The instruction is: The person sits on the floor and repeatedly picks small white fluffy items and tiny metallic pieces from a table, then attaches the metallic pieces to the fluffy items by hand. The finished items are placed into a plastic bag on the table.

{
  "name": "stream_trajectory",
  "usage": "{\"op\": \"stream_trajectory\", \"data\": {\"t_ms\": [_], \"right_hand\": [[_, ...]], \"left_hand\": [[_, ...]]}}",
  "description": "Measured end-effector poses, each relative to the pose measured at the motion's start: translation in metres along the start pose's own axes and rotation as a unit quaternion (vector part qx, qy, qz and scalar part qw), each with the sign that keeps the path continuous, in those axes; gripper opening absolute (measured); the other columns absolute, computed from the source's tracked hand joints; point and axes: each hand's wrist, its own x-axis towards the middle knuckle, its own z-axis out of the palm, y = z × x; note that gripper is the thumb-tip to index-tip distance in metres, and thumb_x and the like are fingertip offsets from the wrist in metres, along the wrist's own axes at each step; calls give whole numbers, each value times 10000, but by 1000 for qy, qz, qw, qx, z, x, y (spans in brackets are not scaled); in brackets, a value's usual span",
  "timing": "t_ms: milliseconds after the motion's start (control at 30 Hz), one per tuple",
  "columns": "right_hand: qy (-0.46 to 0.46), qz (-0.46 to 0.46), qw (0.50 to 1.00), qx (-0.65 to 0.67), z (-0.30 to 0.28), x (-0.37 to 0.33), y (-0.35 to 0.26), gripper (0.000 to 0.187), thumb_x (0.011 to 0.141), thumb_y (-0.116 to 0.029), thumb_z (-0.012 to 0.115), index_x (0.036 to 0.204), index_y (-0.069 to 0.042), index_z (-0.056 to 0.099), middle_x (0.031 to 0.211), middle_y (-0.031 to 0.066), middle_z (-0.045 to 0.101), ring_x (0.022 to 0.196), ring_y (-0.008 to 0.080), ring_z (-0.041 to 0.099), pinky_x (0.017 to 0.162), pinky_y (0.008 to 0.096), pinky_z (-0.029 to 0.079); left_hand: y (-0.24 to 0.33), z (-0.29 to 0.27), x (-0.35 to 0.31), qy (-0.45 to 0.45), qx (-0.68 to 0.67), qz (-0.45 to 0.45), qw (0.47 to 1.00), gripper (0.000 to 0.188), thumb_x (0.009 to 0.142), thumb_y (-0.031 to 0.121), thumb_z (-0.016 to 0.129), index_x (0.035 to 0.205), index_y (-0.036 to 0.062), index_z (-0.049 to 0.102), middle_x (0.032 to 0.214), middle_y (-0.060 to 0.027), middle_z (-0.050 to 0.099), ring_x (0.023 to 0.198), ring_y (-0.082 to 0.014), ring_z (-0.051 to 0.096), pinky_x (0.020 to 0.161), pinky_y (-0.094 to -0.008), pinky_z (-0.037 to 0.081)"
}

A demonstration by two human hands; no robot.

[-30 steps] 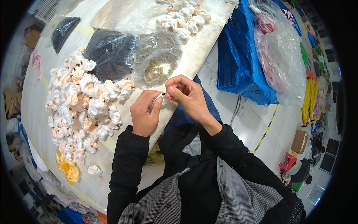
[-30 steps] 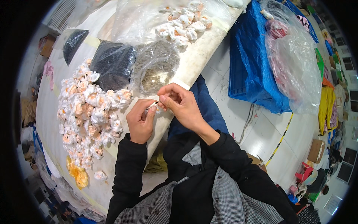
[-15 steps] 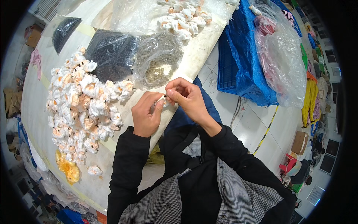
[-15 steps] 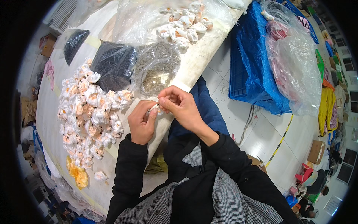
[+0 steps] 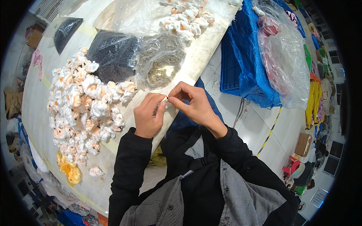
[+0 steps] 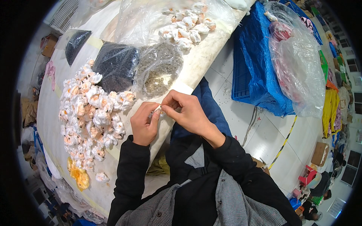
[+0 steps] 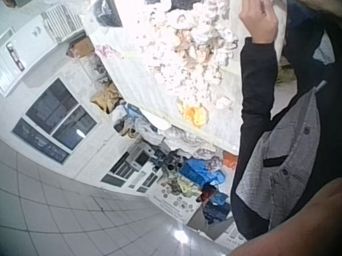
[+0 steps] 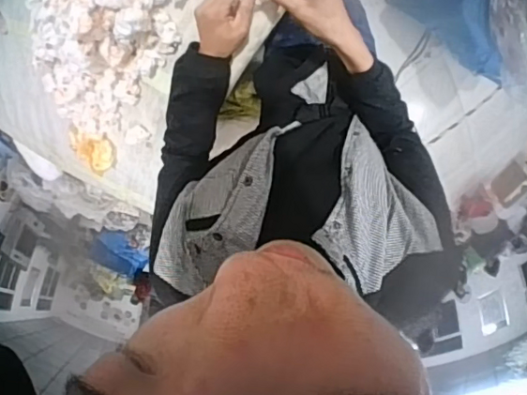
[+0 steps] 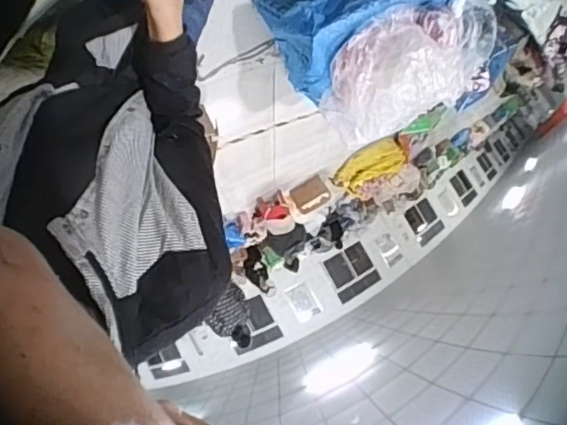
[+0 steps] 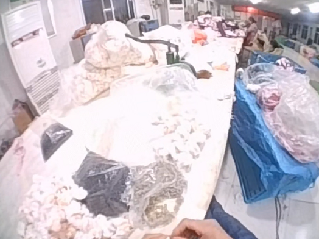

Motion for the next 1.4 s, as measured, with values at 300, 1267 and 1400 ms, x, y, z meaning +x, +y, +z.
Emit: {"op": "stream_trajectory", "data": {"t_ms": [300,1267,1400], "right_hand": [[-85,-24,992,-88,-8,13,-4,137,926,-52,692,910,10,571,708,100,596,611,164,558,594,326,464],[-26,13,994,106,24,1,9,351,968,-127,725,1299,-23,668,1001,52,655,732,68,587,642,248,482],[8,-78,996,-46,21,6,3,305,948,-146,745,1237,-57,704,1007,81,668,728,143,629,632,283,505]], "left_hand": [[-12,-1,-1,-28,48,37,998,187,894,-10,667,1076,34,684,984,-127,669,784,-349,688,652,-376,537],[-12,0,2,96,-177,3,979,152,964,55,736,1107,10,712,1091,-46,620,637,-54,422,566,-212,318],[-5,-11,2,101,-90,-12,991,138,930,57,765,1050,16,711,1079,-46,612,574,-27,333,530,-212,279]]}}
